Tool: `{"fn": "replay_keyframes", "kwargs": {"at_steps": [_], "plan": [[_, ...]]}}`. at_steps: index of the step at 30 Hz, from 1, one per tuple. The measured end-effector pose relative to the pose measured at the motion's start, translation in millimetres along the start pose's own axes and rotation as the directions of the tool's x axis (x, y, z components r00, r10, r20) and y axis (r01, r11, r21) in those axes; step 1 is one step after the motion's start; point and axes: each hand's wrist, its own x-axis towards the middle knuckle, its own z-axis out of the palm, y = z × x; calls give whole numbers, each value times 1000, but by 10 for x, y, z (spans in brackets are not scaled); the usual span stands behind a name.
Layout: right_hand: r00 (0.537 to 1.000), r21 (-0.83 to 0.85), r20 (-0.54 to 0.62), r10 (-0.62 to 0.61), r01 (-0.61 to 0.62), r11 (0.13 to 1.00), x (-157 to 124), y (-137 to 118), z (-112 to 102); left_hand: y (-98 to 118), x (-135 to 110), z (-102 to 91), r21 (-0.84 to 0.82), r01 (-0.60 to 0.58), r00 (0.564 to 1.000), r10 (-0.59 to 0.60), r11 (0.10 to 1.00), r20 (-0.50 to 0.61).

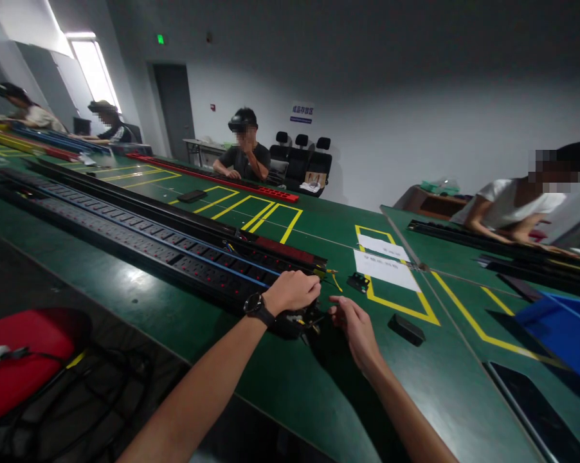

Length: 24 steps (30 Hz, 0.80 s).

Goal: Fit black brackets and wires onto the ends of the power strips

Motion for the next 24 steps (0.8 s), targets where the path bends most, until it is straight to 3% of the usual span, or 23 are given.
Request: {"fn": "replay_keyframes", "kwargs": {"at_steps": [7,11,18,22,24], "plan": [[996,85,-86,11,-3,996,22,-72,-114,0,-6,-2,15,-16,1000,15,1000,16],[988,97,-141,-59,73,993,12,-223,-267,-8,-2,16,13,-22,1000,22,1000,3],[963,110,-245,-116,147,983,-2,-423,-865,-27,9,22,-13,4,1000,-4,1000,-26],[882,43,-463,-92,126,991,-56,-426,-1261,-34,7,10,-47,1,999,-2,999,-32],[855,-43,-501,-135,132,990,-146,-395,-1403,-33,6,14,-63,9,999,-11,998,-36]]}}
